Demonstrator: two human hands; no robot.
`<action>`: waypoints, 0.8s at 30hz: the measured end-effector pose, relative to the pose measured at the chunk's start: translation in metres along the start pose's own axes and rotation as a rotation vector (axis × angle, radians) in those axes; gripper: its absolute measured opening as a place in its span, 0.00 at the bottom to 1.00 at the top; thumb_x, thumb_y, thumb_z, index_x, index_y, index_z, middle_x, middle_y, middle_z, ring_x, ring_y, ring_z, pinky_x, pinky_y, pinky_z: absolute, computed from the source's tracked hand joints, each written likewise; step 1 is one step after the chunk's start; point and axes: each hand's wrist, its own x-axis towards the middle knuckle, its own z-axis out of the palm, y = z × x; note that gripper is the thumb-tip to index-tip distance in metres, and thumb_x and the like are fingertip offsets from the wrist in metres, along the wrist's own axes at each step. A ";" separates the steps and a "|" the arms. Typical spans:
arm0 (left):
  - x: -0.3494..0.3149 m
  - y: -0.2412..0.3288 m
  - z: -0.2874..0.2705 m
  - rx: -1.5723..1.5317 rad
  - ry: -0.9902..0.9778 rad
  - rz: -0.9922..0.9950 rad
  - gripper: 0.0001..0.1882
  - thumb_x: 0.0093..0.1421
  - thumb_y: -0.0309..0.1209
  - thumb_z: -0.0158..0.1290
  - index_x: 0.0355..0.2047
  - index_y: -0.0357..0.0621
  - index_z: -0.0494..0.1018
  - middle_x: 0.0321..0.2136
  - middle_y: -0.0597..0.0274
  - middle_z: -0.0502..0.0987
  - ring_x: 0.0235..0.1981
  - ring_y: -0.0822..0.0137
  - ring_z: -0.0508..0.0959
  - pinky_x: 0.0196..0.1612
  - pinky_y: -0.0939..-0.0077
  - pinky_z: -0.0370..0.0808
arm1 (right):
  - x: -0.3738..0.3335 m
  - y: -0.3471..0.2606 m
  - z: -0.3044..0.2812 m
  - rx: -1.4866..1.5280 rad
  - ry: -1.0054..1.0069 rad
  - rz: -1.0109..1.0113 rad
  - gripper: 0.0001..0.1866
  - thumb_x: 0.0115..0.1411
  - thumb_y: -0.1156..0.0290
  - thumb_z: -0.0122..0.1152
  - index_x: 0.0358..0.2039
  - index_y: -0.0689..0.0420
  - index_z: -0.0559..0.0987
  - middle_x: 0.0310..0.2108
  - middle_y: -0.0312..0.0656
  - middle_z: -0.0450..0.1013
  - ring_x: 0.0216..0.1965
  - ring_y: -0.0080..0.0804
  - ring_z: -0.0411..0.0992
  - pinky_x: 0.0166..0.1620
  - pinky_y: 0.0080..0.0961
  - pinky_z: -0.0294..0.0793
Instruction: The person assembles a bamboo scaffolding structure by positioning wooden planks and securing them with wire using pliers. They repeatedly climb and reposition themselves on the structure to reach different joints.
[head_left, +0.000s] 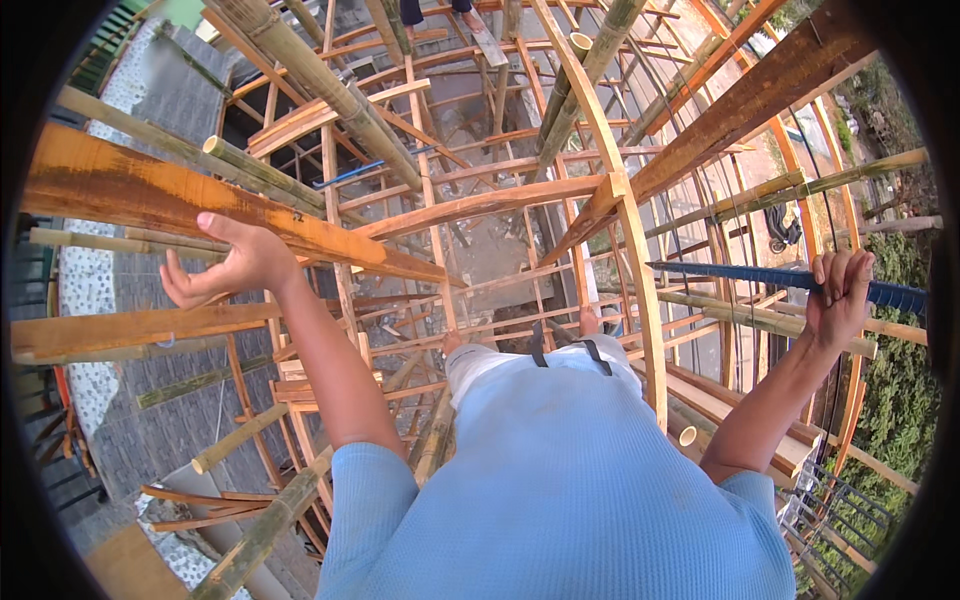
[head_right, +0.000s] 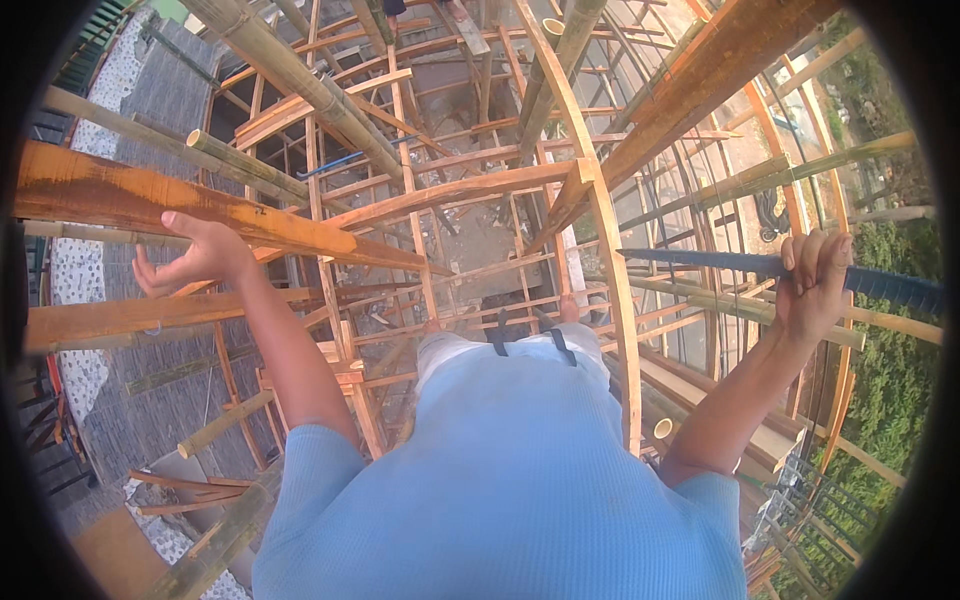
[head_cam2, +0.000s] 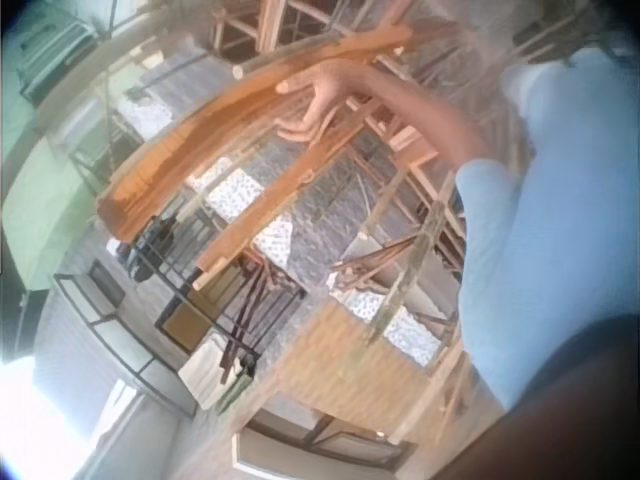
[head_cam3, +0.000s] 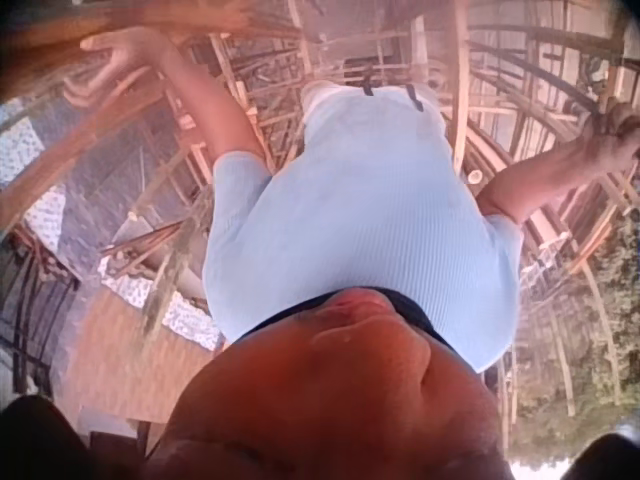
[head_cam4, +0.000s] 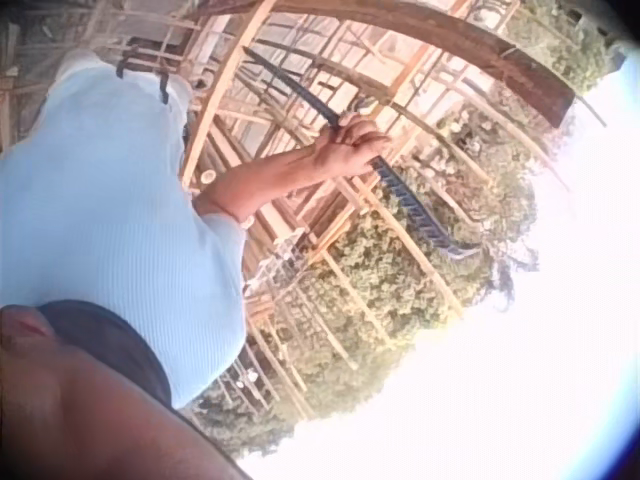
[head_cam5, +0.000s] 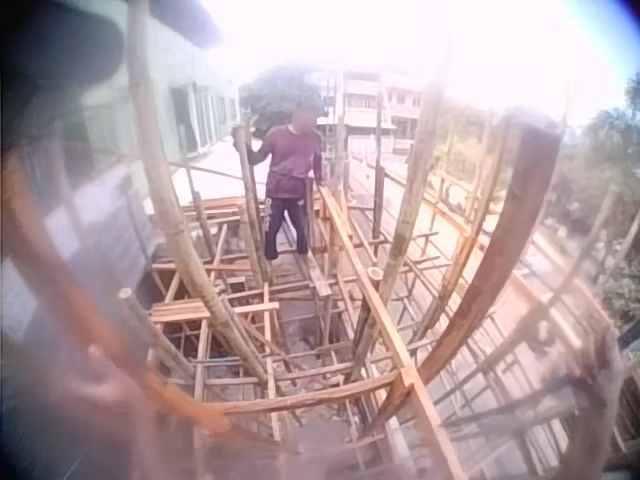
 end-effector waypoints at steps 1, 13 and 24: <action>-0.010 0.027 -0.017 -0.081 0.023 0.009 0.28 0.66 0.32 0.61 0.56 0.33 0.58 0.58 0.48 0.57 0.62 0.52 0.64 0.66 0.53 0.66 | -0.014 -0.007 0.013 0.027 -0.024 -0.025 0.24 0.78 0.56 0.47 0.22 0.49 0.61 0.15 0.27 0.49 0.17 0.16 0.46 0.28 0.20 0.57; -0.254 0.239 -0.138 -1.345 -2.044 -0.623 0.03 0.69 0.24 0.55 0.37 0.39 0.73 0.27 0.65 0.73 0.25 0.73 0.72 0.27 0.79 0.69 | -0.092 -0.007 0.065 -0.539 -0.278 -0.154 0.30 0.62 0.44 0.69 0.48 0.61 0.81 0.42 0.49 0.78 0.45 0.48 0.76 0.50 0.42 0.75; -0.331 0.217 -0.133 -0.695 -2.340 -0.447 0.25 0.71 0.36 0.56 0.16 0.41 0.68 0.15 0.67 0.69 0.19 0.75 0.67 0.25 0.74 0.65 | -0.424 -0.120 -0.544 -0.647 1.792 0.474 0.14 0.69 0.65 0.51 0.49 0.55 0.80 0.33 0.35 0.78 0.31 0.23 0.77 0.34 0.25 0.79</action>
